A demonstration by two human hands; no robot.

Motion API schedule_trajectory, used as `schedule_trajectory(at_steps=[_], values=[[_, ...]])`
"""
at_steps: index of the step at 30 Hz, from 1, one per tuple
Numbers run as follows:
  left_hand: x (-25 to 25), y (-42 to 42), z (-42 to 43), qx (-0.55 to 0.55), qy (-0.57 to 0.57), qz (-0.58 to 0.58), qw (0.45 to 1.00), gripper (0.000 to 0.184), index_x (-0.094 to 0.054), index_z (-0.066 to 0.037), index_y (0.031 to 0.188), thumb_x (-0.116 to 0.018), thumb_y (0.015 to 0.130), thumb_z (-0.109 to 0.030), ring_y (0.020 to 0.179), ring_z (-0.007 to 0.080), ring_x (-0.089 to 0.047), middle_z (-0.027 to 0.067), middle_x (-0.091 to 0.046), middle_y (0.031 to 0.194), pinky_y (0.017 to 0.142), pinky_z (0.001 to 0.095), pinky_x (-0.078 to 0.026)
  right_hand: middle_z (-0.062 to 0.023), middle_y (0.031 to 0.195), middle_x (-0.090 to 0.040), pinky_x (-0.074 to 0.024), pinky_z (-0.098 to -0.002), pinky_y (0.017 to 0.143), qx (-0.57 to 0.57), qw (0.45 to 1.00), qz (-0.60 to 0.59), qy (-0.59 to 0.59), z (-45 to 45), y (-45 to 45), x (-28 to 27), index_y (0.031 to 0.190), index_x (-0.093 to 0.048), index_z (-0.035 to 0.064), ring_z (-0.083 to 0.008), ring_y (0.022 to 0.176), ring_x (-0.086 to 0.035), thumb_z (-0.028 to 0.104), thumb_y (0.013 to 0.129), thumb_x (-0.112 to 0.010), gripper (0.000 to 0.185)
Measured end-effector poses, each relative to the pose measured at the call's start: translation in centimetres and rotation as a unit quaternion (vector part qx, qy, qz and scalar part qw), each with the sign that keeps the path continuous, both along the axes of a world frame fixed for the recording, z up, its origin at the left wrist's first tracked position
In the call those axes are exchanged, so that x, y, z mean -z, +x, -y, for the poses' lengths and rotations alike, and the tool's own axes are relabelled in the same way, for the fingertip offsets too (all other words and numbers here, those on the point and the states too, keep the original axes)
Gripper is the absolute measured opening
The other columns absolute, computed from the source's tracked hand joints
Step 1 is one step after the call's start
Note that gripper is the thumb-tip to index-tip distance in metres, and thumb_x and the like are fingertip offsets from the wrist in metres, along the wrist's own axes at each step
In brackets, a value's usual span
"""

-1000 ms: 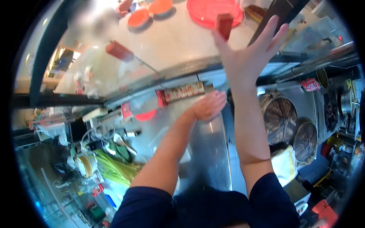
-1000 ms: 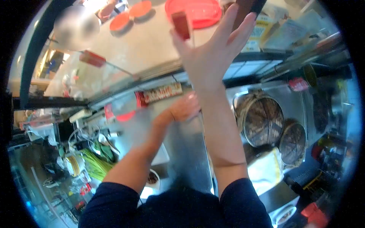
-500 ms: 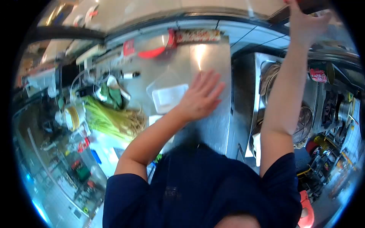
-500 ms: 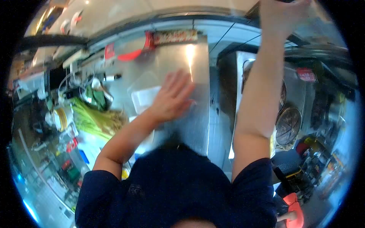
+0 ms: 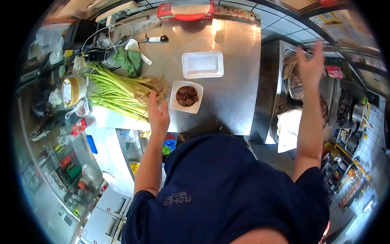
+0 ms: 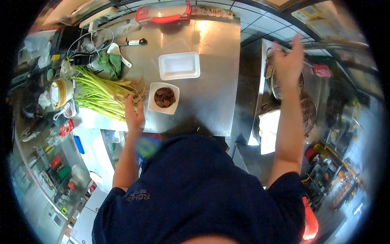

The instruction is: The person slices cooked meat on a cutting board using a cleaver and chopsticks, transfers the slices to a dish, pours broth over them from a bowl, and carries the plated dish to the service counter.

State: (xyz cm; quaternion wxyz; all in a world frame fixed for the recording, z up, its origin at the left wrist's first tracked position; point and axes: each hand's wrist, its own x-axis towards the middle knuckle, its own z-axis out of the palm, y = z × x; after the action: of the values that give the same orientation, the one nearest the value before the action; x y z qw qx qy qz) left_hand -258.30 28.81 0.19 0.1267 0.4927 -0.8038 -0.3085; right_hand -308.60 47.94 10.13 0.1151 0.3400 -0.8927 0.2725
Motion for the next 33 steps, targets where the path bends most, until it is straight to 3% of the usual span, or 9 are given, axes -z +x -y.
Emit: schedule_trajectory(at_steps=[5,8,14,18,21,27,29,31,33], values=[[0.2,-0.4,-2.3,0.105,-0.042,-0.054,0.992,0.055,-0.043,0.007,0.147,-0.059,0.099,-0.015,0.138,0.049,-0.044,0.0322,-0.047,0.147,0.118,0.0511,-0.034,-0.0259,0.149,-0.051,-0.0412,-0.0451,0.115,-0.027,0.973,0.227,0.04,-12.7,18.9,6.4,0.153,-0.042,-0.0005,-0.0402,0.137,-0.05,0.018,0.09,-0.076,0.074],[0.8,-0.3,-2.6,0.117,-0.023,-0.019,0.993,0.056,-0.041,0.01,0.146,-0.058,0.098,-0.012,0.134,0.0523,-0.046,0.0361,-0.045,0.146,0.114,0.052,-0.038,-0.0267,0.144,-0.055,-0.0466,-0.0459,0.11,0.009,0.953,0.278,0.116,-20.8,28.7,8.4,0.153,-0.041,0.0006,-0.0436,0.132,-0.054,0.012,0.088,-0.077,0.075],[4.8,0.1,-1.2,0.086,0.085,0.082,0.989,0.057,-0.039,0.013,0.145,-0.057,0.096,-0.011,0.12,0.0567,-0.053,0.0375,-0.054,0.132,0.108,0.0537,-0.042,-0.0207,0.136,-0.058,-0.0553,-0.0402,0.094,0.173,0.928,0.304,0.13,-30.5,40.2,9.9,0.154,-0.042,0.0048,-0.0336,0.118,-0.063,0.01,0.089,-0.076,0.074],[6.7,0.8,-0.1,-0.055,0.414,-0.122,0.9,0.052,-0.043,0.005,0.147,-0.048,0.096,-0.001,0.093,0.0372,-0.073,0.0269,-0.063,0.122,0.081,0.0424,-0.063,-0.023,0.125,-0.066,-0.0556,-0.0442,0.093,0.167,0.941,0.285,0.068,-30.9,39.6,11.1,0.136,-0.059,-0.0003,-0.038,0.111,-0.067,0.011,0.088,-0.075,0.052],[5.1,0.6,-0.8,-0.07,0.395,-0.106,0.91,0.053,-0.043,0.005,0.147,-0.046,0.094,0.004,0.081,0.0271,-0.074,0.0237,-0.065,0.117,0.068,0.0333,-0.065,-0.022,0.115,-0.07,-0.0566,-0.0422,0.088,0.12,0.94,0.32,0.024,-27.4,36.1,10.7,0.124,-0.066,-0.0015,-0.0364,0.105,-0.07,0.011,0.088,-0.076,0.04],[6.1,1.4,-3.1,-0.095,0.412,-0.14,0.895,0.058,-0.045,0.008,0.146,-0.043,0.088,0.008,0.071,0.0273,-0.074,0.0214,-0.07,0.101,0.065,0.0349,-0.065,-0.0222,0.111,-0.072,-0.0568,-0.0421,0.087,-0.048,0.941,0.335,-0.021,-18.6,30.4,12.8,0.125,-0.066,0.0008,-0.0362,0.1,-0.071,0.023,0.093,-0.073,0.04],[8.6,3.7,-4.1,0.134,0.192,-0.128,0.964,0.058,-0.045,0.009,0.146,-0.043,0.088,0.008,0.068,0.027,-0.073,0.0209,-0.07,0.096,0.062,0.0351,-0.064,-0.0211,0.11,-0.073,-0.0571,-0.0417,0.086,-0.097,0.916,0.389,0.001,-15.9,30.2,15.1,0.127,-0.066,0.0013,-0.0335,0.097,-0.072,0.028,0.096,-0.069,0.041],[11.6,4.1,-4.1,0.22,0.132,-0.115,0.96,0.057,-0.046,0.01,0.145,-0.044,0.088,0.008,0.064,0.0269,-0.072,0.0208,-0.07,0.091,0.059,0.0356,-0.063,-0.0196,0.107,-0.074,-0.0576,-0.041,0.083,-0.114,0.863,0.493,-0.004,-12.5,29.0,15.8,0.13,-0.064,0.0012,-0.0291,0.091,-0.073,0.032,0.1,-0.066,0.043],[9.7,0.9,-5.6,0.071,0.304,-0.129,0.941,0.056,-0.047,0.01,0.144,-0.045,0.088,0.007,0.063,0.0264,-0.072,0.0207,-0.07,0.088,0.056,0.0359,-0.062,-0.015,0.097,-0.074,-0.059,-0.0372,0.076,-0.099,0.788,0.604,-0.069,-10.6,28.7,17.1,0.13,-0.062,-0.0001,-0.0208,0.079,-0.072,0.031,0.104,-0.06,0.041]])
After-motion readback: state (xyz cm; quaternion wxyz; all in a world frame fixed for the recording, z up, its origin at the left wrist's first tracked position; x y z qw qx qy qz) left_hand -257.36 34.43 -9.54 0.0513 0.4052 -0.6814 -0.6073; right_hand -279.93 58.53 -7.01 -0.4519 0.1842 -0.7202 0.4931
